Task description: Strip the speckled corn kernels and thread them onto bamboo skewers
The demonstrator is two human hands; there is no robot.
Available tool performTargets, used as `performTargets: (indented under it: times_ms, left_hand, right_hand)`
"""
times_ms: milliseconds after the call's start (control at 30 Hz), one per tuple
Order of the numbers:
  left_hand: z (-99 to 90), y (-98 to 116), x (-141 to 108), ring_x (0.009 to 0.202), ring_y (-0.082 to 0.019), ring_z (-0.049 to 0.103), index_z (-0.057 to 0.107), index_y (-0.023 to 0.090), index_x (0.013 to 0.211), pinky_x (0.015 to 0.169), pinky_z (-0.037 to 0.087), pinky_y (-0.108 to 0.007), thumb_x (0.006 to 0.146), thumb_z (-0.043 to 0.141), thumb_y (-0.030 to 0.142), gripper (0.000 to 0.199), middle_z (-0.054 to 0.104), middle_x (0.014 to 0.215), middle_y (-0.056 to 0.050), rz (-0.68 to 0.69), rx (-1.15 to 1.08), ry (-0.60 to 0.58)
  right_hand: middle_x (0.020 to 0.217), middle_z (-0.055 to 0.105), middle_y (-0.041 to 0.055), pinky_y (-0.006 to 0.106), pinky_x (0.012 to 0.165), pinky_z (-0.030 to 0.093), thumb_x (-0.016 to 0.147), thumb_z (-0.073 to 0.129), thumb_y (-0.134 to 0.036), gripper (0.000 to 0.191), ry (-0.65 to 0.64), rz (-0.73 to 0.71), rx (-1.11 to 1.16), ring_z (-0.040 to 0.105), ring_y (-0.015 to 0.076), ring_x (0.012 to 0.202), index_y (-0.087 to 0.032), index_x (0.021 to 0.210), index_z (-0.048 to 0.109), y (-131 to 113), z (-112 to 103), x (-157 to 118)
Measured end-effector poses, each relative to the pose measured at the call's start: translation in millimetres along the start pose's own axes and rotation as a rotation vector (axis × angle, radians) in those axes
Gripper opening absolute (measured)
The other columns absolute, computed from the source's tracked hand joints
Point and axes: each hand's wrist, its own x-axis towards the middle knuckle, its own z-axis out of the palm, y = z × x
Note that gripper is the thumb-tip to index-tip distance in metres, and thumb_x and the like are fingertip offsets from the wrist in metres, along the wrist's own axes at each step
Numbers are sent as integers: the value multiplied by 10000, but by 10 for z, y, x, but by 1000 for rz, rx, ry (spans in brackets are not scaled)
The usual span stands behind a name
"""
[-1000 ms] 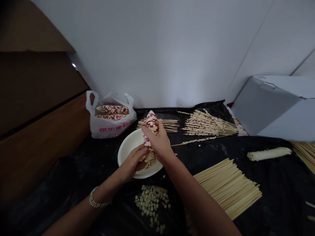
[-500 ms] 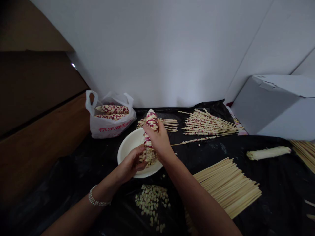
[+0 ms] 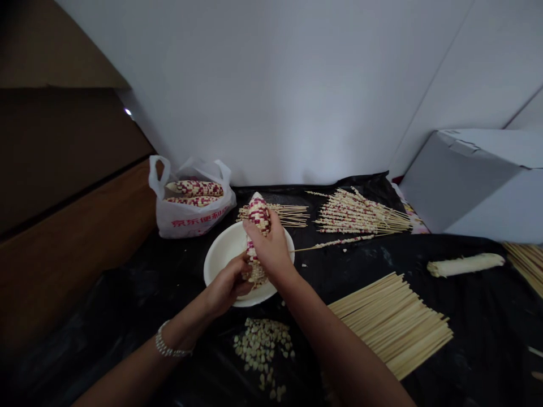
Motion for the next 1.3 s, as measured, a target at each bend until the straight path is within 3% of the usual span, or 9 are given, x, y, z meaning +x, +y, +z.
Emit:
performTargets:
  times_ms: [133, 267, 400, 500, 600, 700, 900, 1100, 1300]
  left_hand:
    - [-10, 21, -7, 465, -55, 200, 501, 187, 859, 448, 102, -223, 648, 560, 257, 231, 373, 603, 65, -6, 5, -28]
    - [-27, 14, -16, 543, -92, 348, 556, 176, 914, 473, 201, -217, 750, 573, 360, 247, 468, 677, 21, 55, 69, -8]
    - [-98, -67, 16, 636, -136, 419, 561, 183, 867, 499, 265, -236, 778, 543, 322, 166, 513, 722, -9, 116, 196, 27]
    - [-118, -118, 51, 604, -127, 393, 529, 182, 819, 491, 258, -239, 751, 498, 246, 98, 490, 683, 4, 144, 258, 49]
    - [-78, -110, 69, 496, -96, 313, 495, 186, 797, 453, 198, -235, 665, 458, 188, 137, 410, 583, 44, 84, 207, 64]
    - [-31, -37, 47, 432, -62, 201, 479, 192, 778, 433, 118, -232, 586, 468, 164, 194, 328, 541, 78, 51, 110, -6]
    - [-47, 90, -38, 457, -46, 207, 502, 181, 841, 454, 97, -230, 757, 596, 342, 204, 369, 614, 63, 33, 18, -98]
    - [-73, 56, -20, 517, -65, 323, 587, 171, 961, 470, 176, -229, 768, 656, 396, 304, 491, 722, 14, 33, 71, -25]
    - [-54, 29, -24, 691, -120, 482, 604, 179, 997, 551, 302, -215, 769, 606, 333, 275, 576, 857, -22, 38, 166, 63]
  right_hand:
    - [988, 681, 32, 375, 829, 480, 761, 675, -446, 421, 5, -4, 3, 606, 238, 900, -242, 1125, 615, 27, -22, 25]
    - [1011, 670, 34, 376, 857, 463, 773, 669, -448, 422, 12, -16, -57, 598, 240, 929, -242, 1136, 605, -13, -37, 17]
    - [1053, 649, 48, 381, 894, 449, 787, 665, -394, 423, -32, -48, -86, 601, 238, 948, -231, 1167, 581, -52, -7, -24]
    - [1055, 659, 44, 380, 898, 452, 755, 694, -379, 459, -27, -55, -67, 601, 244, 971, -240, 1177, 580, -33, 18, -39]
    - [1029, 679, 33, 372, 867, 468, 730, 708, -394, 446, -25, -20, -12, 606, 243, 964, -243, 1136, 605, 0, 13, -24]
    - [925, 691, 15, 361, 799, 490, 727, 699, -412, 387, -22, 49, 60, 619, 235, 876, -242, 1068, 626, 3, -20, 11]
    - [854, 663, -12, 334, 733, 505, 753, 656, -322, 302, -97, 127, 271, 629, 206, 773, -253, 1044, 612, -72, -61, 57]
    - [1013, 674, 19, 358, 837, 492, 725, 716, -325, 357, -105, 70, 247, 627, 219, 903, -247, 1059, 617, -105, -51, 39]
    - [1186, 651, 50, 418, 964, 455, 734, 730, -340, 527, -59, -31, 80, 604, 245, 1066, -261, 1226, 560, -40, -56, 25]
